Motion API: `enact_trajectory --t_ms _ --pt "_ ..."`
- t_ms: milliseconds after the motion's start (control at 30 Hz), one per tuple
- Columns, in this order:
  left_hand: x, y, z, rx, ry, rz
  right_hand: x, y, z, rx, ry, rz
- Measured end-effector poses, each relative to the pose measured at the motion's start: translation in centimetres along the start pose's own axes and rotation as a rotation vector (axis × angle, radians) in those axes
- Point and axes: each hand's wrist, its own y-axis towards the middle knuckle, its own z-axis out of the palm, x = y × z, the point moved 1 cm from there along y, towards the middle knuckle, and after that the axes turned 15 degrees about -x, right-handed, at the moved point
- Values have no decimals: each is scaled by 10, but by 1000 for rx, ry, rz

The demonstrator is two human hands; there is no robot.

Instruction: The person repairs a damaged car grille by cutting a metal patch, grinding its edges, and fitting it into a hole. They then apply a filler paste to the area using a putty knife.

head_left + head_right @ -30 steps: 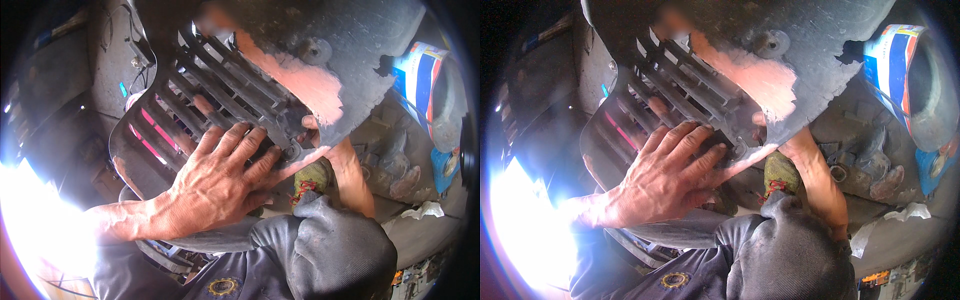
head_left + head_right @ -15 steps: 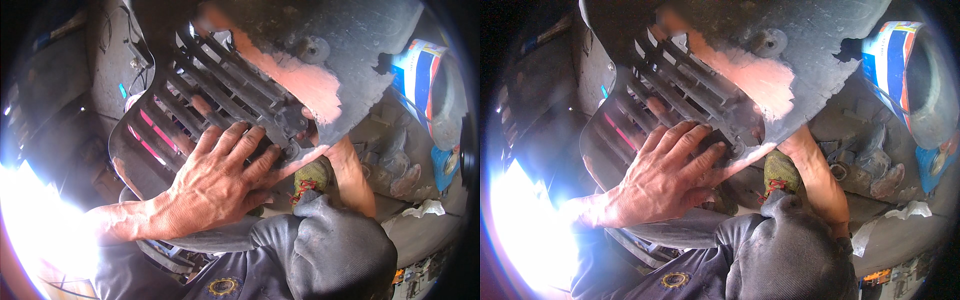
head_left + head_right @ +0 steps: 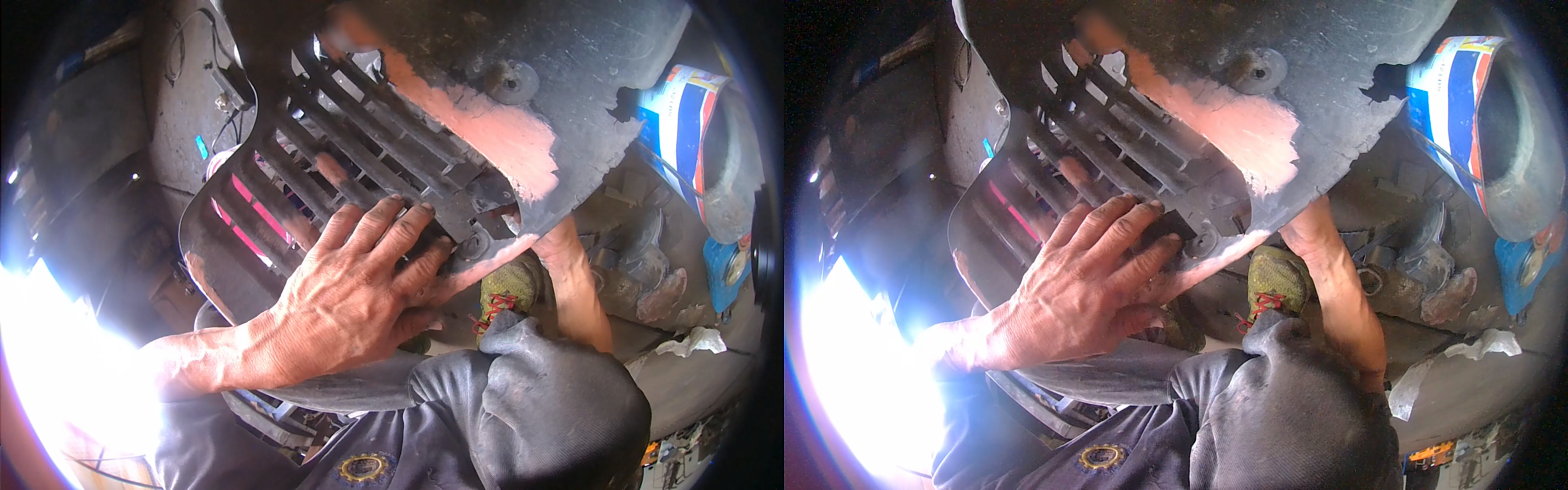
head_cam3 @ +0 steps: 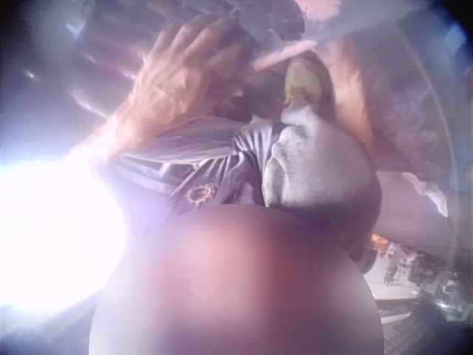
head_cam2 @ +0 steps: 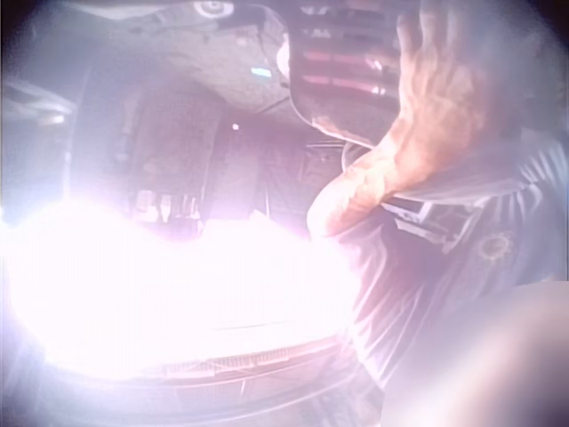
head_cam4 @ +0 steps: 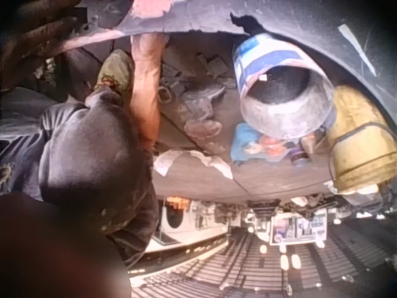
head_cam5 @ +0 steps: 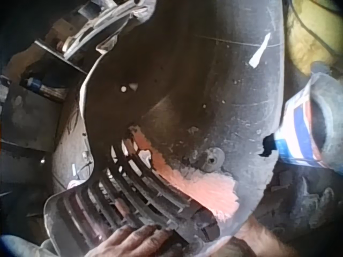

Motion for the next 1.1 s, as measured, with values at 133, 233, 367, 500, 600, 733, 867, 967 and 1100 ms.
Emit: enact_trajectory --t_ms 133,233,367,500,600,733,867,967,1100 --pt "2 -2 2 -18 19 25 4 -5 7 -87 -55 -84" --pt "2 -3 2 -23 17 27 5 -5 9 -103 -111 -91" --pt "1 -2 1 -22 7 21 6 -4 7 -29 -65 -72" --pt "5 -3 6 -58 23 25 8 -6 -10 32 -93 -26" --pt "6 -5 7 -119 22 2 13 -14 -10 19 -301 -104" --pt "0 -11 -8 -178 86 -38 24 -32 14 -40 -540 -252" --pt "-7 -30 -27 -223 192 -93 30 -27 2 -29 -1044 -404" --pt "-6 -56 -38 -290 248 -144 36 -37 4 -49 -989 -362" --pt "3 -89 -56 -377 239 -225 48 -60 2 -95 -508 -342"
